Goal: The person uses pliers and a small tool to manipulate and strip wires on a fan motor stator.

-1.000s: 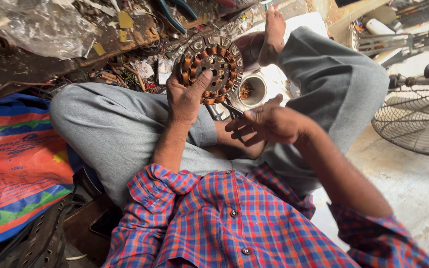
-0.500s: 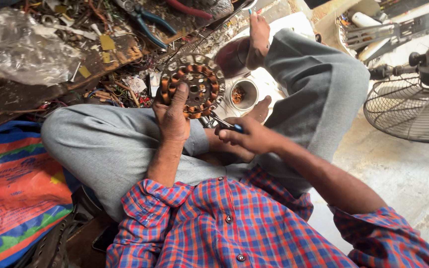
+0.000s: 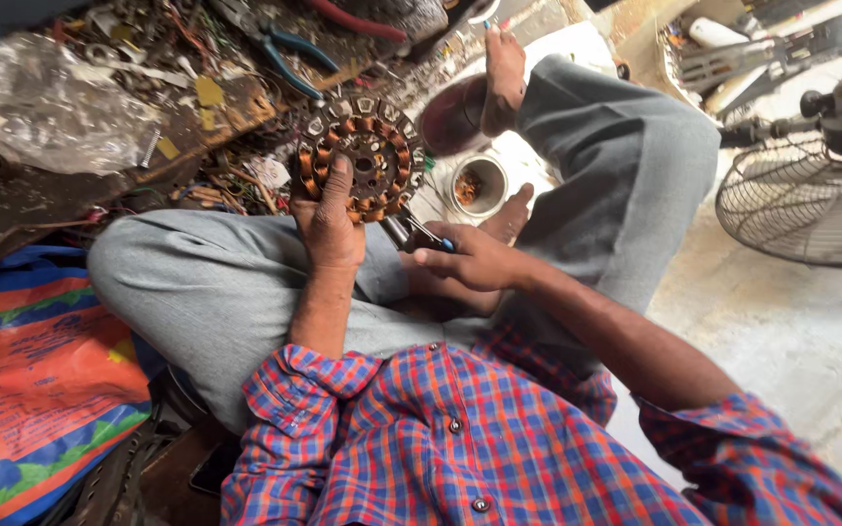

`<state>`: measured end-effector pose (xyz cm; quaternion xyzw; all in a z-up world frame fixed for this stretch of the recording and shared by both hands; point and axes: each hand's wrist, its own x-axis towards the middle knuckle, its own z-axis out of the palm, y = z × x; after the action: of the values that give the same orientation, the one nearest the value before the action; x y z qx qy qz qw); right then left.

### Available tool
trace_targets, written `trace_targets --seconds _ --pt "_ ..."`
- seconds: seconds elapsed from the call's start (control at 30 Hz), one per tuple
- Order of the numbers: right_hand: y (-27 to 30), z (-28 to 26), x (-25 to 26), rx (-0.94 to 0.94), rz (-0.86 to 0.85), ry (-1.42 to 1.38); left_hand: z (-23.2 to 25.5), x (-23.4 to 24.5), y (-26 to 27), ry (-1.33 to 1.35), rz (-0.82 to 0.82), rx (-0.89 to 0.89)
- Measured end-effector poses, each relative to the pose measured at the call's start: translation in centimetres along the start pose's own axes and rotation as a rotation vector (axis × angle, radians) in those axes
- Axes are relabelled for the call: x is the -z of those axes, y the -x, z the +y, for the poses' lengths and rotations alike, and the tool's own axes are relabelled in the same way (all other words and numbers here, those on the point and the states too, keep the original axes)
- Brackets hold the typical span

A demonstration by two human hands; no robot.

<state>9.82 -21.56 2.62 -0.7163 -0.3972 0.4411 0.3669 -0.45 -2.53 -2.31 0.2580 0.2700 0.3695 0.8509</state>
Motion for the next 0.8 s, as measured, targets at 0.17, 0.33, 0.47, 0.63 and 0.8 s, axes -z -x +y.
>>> trace_targets --seconds 0.17,0.33,0.47,0.63,0.8 --pt "-0.7 0.4 -2.8 -0.11 0.16 0.145 -1.9 0.2 -0.6 -0.054 0.133 0.053" --pt "-2.6 -0.2 -1.3 -0.155 0.517 0.29 -1.9 0.1 -0.7 -0.055 0.359 0.172" --pt "0.3 -2.2 1.2 0.068 0.504 0.741 -0.2 -0.5 -0.8 0.061 0.214 0.078" --pt "4.0 -2.3 -0.5 -0.321 -0.027 0.072 1.1 -1.0 -0.8 0.04 0.207 0.094" --pt "8.0 -3.2 -4.5 -0.408 -0.131 0.036 1.3 -0.9 -0.8 0.07 0.176 0.127"
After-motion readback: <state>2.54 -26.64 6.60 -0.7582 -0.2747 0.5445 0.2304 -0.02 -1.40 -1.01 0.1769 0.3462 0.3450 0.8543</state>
